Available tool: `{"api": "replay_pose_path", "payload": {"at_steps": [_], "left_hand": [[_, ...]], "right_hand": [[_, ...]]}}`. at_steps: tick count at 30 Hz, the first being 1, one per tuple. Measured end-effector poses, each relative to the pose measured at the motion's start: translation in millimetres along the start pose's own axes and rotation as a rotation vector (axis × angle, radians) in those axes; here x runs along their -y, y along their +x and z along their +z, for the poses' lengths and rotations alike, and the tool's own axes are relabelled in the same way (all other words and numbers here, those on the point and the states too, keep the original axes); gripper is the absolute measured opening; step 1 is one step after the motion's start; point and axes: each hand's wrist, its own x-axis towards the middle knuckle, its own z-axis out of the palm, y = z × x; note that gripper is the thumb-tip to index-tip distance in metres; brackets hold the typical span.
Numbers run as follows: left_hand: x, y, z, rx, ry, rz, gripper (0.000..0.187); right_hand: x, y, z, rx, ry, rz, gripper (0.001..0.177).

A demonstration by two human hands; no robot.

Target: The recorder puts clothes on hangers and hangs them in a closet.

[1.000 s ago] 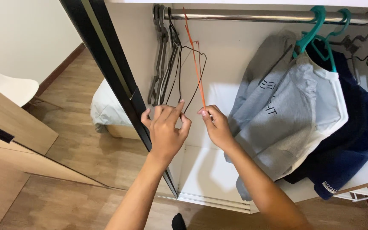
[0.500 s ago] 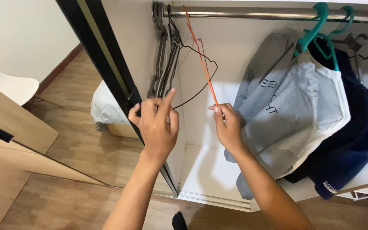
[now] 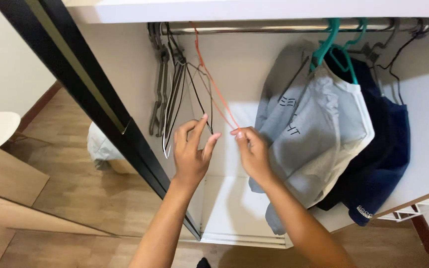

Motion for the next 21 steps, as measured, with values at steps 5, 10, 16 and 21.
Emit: {"api": "replay_pose_path", "payload": {"at_steps": [5, 10, 16, 21], "left_hand": [[13.3, -10.9, 17.9, 0.027, 0.015, -0.036, 0.062], [21.6, -13.3, 25.1, 0.086, -0.109, -0.065, 0.072], [22.2, -6.6, 16.7, 0.212, -0.317, -0.163, 0.068], [17.8, 9.6, 0.4, 0.199, -0.338, -0.136, 0.072]], "right_hand": [[9.4, -4.8, 4.2, 0.076, 0.04, 0.024, 0.024], [13.4, -3.2, -1.4, 0.117, 0.066, 0.053, 0.026], [18.1, 2.1, -7.6, 0.112, 0.044, 0.001, 0.028], [18.8, 7.2, -9.3, 0.036, -0.112, 0.008, 0.023]]}}
